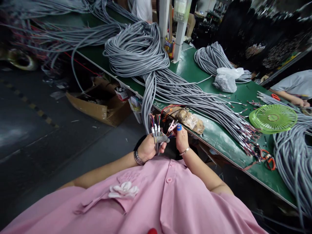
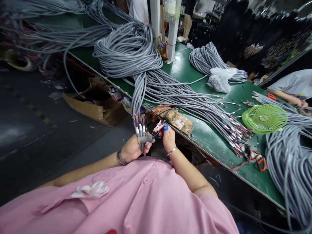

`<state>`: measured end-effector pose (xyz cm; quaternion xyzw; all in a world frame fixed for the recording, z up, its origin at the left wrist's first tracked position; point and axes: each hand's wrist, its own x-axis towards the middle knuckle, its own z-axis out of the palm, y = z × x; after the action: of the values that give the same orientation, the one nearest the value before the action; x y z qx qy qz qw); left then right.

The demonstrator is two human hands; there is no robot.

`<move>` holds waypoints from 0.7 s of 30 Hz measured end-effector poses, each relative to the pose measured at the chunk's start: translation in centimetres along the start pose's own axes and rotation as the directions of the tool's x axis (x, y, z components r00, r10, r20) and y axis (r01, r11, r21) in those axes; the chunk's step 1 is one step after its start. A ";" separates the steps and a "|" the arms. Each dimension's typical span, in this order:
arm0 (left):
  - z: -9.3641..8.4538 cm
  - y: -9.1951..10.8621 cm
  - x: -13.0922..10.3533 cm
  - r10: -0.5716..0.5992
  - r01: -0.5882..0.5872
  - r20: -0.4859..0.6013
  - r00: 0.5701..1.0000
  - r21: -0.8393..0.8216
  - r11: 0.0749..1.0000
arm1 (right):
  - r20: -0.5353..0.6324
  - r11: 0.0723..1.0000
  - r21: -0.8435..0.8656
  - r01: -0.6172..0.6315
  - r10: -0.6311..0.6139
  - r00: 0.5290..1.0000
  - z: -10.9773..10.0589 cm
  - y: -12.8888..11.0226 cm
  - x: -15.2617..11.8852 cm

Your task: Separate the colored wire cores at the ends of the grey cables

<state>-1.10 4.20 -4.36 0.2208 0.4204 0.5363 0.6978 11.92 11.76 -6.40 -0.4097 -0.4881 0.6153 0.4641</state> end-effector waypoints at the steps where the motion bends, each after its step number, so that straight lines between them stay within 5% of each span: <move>1: 0.0 0.0 0.1 -0.006 0.006 -0.004 1.000 -0.004 1.000 | 0.013 0.999 0.045 -0.030 0.030 0.999 0.1 0.0 0.0; 6: -0.3 -0.5 0.5 -0.018 0.017 -0.026 1.000 -0.003 1.000 | 0.105 0.884 0.376 -0.277 0.256 0.961 0.9 -0.4 0.7; 21: -0.4 -0.6 0.2 -0.004 0.006 -0.027 1.000 0.073 0.997 | 0.157 0.830 0.471 -0.299 0.255 0.954 0.8 -0.4 0.7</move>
<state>-1.09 4.12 -5.16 0.2380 0.4493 0.5220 0.6849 11.08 12.31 -5.94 -0.3181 -0.2716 0.7966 0.4365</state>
